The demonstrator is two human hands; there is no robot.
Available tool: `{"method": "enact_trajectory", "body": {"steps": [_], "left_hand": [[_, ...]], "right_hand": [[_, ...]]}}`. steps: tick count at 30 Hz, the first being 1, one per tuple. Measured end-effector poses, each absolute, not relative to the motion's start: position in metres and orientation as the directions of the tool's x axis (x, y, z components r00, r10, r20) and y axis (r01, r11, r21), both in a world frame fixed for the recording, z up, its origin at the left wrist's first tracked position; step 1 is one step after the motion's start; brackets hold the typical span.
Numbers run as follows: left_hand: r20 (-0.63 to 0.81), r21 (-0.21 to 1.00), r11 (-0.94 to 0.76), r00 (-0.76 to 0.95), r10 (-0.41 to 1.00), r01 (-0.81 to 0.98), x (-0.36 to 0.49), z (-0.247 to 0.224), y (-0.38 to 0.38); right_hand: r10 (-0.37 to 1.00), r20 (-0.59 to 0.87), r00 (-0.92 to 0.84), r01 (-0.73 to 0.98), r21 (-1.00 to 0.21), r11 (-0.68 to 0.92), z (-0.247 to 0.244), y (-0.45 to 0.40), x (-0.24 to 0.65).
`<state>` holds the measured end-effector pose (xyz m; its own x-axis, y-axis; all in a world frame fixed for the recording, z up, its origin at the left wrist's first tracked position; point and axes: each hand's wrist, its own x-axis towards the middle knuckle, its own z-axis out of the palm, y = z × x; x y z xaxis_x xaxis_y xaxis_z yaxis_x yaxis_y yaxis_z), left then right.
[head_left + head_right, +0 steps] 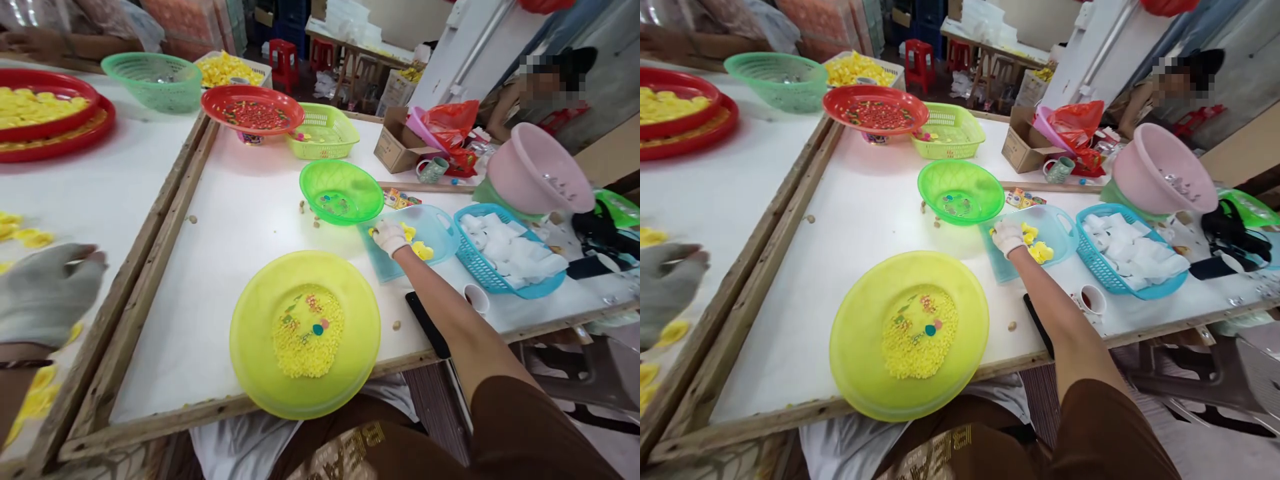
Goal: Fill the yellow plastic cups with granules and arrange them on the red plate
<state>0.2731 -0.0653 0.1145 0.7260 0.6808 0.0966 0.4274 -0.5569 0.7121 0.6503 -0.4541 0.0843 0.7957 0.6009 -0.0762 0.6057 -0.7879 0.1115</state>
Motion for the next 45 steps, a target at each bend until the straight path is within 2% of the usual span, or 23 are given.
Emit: {"method": "enact_trajectory", "body": {"steps": [1, 2, 3, 4, 6, 8, 10, 11, 13, 16, 17, 19, 24, 27, 29, 32, 35, 39, 41, 45], "left_hand": [[0.160, 0.675, -0.548, 0.626, 0.763, 0.495, 0.274, 0.115, -0.089], [0.155, 0.688, -0.530, 0.613, 0.775, 0.496, 0.278, 0.116, -0.117], [0.100, 0.782, -0.464, 0.650, 0.753, 0.416, 0.283, 0.117, -0.148], [0.021, 0.866, -0.369, 0.711, 0.703, 0.339, 0.290, 0.117, -0.178], [-0.128, 0.949, -0.189, 0.854, 0.504, 0.254, 0.307, 0.115, -0.233], [-0.220, 0.966, -0.059, 0.923, 0.316, 0.251, 0.320, 0.108, -0.268], [-0.258, 0.964, 0.005, 0.932, 0.254, 0.265, 0.324, 0.100, -0.282], [-0.256, 0.964, 0.002, 0.925, 0.279, 0.266, 0.322, 0.097, -0.282], [-0.205, 0.960, -0.097, 0.896, 0.393, 0.263, 0.313, 0.094, -0.276], [-0.120, 0.923, -0.259, 0.852, 0.509, 0.284, 0.298, 0.094, -0.266], [-0.115, 0.915, -0.276, 0.847, 0.519, 0.293, 0.295, 0.094, -0.265], [-0.128, 0.917, -0.262, 0.844, 0.520, 0.301, 0.291, 0.093, -0.266], [-0.165, 0.926, -0.221, 0.853, 0.494, 0.307, 0.291, 0.088, -0.271], [-0.180, 0.910, -0.254, 0.864, 0.469, 0.328, 0.293, 0.084, -0.272], [-0.200, 0.910, -0.249, 0.876, 0.439, 0.333, 0.296, 0.081, -0.274], [-0.287, 0.931, -0.125, 0.899, 0.330, 0.343, 0.301, 0.079, -0.281], [-0.345, 0.938, 0.038, 0.912, 0.222, 0.346, 0.304, 0.081, -0.287], [-0.439, 0.885, 0.261, 0.877, 0.194, 0.385, 0.302, 0.080, -0.286], [-0.480, 0.849, 0.349, 0.857, 0.190, 0.398, 0.299, 0.077, -0.283], [-0.478, 0.830, 0.413, 0.859, 0.183, 0.374, 0.298, 0.072, -0.278]], "right_hand": [[0.606, -0.062, 0.793, 0.609, 0.107, -0.786, 0.088, -0.456, 0.640], [0.634, -0.030, 0.773, 0.634, 0.079, -0.769, 0.092, -0.458, 0.626], [0.681, 0.012, 0.733, 0.680, 0.037, -0.732, 0.096, -0.460, 0.609], [0.740, 0.057, 0.670, 0.742, -0.010, -0.671, 0.100, -0.462, 0.589], [0.879, 0.214, 0.427, 0.903, -0.141, -0.405, 0.105, -0.461, 0.544], [0.962, 0.230, 0.147, 0.971, -0.216, -0.097, 0.106, -0.457, 0.504], [0.979, 0.204, 0.010, 0.955, -0.292, 0.051, 0.101, -0.451, 0.477], [0.981, 0.192, 0.021, 0.942, -0.333, 0.044, 0.097, -0.449, 0.469], [0.983, 0.102, 0.151, 0.914, -0.393, -0.099, 0.086, -0.448, 0.460], [0.919, -0.288, 0.269, 0.869, -0.340, -0.360, 0.067, -0.447, 0.446], [0.886, -0.396, 0.243, 0.873, -0.309, -0.377, 0.061, -0.446, 0.439], [0.871, -0.471, 0.144, 0.898, -0.307, -0.314, 0.050, -0.440, 0.422], [0.918, -0.396, -0.026, 0.915, -0.379, -0.137, 0.047, -0.425, 0.404], [0.940, -0.338, -0.041, 0.904, -0.412, -0.109, 0.062, -0.430, 0.418], [0.973, -0.229, -0.009, 0.892, -0.442, -0.096, 0.075, -0.436, 0.427], [0.996, -0.068, 0.054, 0.878, -0.472, -0.080, 0.090, -0.438, 0.432], [0.995, -0.007, 0.097, 0.870, -0.485, -0.088, 0.094, -0.435, 0.430], [0.986, 0.078, 0.148, 0.857, -0.507, -0.089, 0.093, -0.441, 0.434], [0.981, 0.079, 0.179, 0.855, -0.506, -0.115, 0.093, -0.450, 0.439], [0.976, -0.103, 0.193, 0.870, -0.443, -0.219, 0.094, -0.463, 0.443]]}}
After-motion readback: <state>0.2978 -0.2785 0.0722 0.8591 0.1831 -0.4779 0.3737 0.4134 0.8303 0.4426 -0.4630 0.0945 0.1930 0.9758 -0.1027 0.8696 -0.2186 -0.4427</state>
